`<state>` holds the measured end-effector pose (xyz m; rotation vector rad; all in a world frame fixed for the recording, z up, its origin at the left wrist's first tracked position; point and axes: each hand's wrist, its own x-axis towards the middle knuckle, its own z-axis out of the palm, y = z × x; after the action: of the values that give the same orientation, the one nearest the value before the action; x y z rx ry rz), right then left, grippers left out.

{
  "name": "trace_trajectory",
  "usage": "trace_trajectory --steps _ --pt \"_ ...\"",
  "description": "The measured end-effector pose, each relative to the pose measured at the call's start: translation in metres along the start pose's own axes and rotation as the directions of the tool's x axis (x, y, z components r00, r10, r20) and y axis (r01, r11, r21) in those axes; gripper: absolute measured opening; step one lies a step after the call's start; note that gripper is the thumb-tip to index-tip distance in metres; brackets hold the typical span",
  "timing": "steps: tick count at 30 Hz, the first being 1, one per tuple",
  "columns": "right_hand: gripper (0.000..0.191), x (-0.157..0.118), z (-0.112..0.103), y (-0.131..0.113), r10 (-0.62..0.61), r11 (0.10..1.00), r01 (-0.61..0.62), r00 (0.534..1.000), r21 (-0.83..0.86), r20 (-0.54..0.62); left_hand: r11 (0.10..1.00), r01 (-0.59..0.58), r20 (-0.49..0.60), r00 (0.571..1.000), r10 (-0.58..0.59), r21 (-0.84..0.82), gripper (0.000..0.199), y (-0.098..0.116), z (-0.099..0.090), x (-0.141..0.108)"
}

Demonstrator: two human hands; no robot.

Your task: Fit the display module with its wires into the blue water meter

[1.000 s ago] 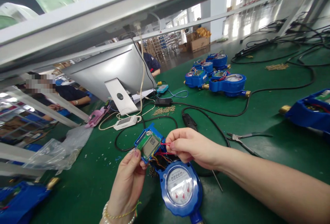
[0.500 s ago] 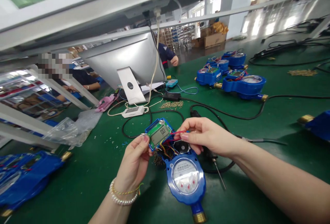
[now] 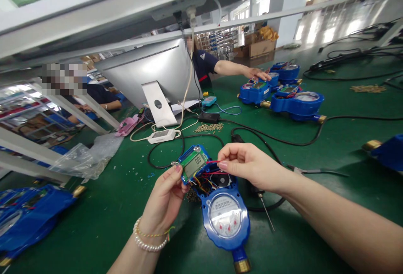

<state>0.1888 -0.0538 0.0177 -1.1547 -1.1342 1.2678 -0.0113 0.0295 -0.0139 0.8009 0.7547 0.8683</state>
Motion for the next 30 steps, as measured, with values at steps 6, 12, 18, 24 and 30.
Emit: trace_trajectory --steps 6,12,18,24,30 --pt "0.026 -0.001 0.000 0.001 -0.019 0.999 0.018 1.000 -0.042 -0.007 0.998 -0.039 0.041 0.998 0.037 0.045 0.019 -0.002 -0.002 -0.001" --pt "0.015 -0.006 -0.001 -0.002 -0.118 0.968 0.098 0.990 -0.233 -0.074 0.962 -0.167 0.072 0.985 0.155 0.214 0.021 -0.002 -0.003 -0.006" --pt "0.013 -0.013 0.001 -0.007 -0.288 0.861 0.210 0.952 -0.463 -0.103 0.903 -0.260 0.134 0.965 0.227 0.341 0.022 0.001 -0.002 -0.009" --pt "0.017 -0.016 0.000 -0.008 -0.233 0.835 0.131 0.964 -0.534 -0.129 0.868 -0.292 0.162 0.955 0.247 0.402 0.023 0.003 -0.003 -0.014" --pt "0.021 -0.011 -0.007 -0.012 0.044 0.938 -0.051 0.999 -0.344 -0.026 0.853 -0.305 0.153 0.952 0.265 0.423 0.023 0.006 0.001 -0.018"
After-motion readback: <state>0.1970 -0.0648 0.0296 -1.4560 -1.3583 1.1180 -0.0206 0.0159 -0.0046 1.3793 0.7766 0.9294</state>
